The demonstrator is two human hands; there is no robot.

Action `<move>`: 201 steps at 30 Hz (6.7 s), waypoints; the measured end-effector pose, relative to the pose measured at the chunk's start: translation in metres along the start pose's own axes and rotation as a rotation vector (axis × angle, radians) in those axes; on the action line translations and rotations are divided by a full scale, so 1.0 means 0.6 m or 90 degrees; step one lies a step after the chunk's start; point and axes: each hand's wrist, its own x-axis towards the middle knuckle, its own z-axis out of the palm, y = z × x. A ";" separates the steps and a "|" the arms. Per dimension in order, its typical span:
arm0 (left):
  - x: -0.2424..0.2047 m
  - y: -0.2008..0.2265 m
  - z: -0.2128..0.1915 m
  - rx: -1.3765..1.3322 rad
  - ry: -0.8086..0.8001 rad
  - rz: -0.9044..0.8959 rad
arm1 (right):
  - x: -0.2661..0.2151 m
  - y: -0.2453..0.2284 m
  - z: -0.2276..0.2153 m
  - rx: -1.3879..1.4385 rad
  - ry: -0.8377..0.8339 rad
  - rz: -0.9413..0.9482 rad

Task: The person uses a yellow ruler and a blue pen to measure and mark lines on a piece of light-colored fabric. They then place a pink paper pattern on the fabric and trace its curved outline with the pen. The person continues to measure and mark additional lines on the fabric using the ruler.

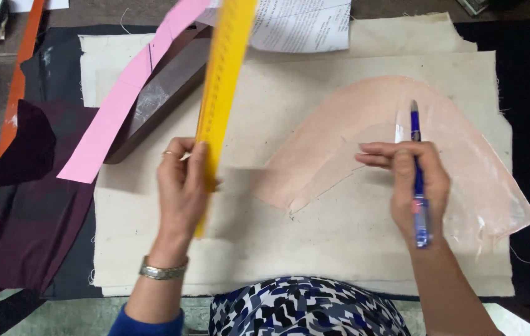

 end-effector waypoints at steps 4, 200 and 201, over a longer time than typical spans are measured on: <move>-0.021 0.012 0.088 -0.084 -0.080 0.086 | -0.021 -0.037 0.055 0.003 -0.049 0.007; 0.143 -0.012 0.119 0.676 -1.186 0.457 | -0.219 0.019 0.298 -0.171 0.279 0.207; 0.140 -0.004 0.118 0.685 -1.189 0.466 | -0.211 0.012 0.304 -0.172 0.288 0.203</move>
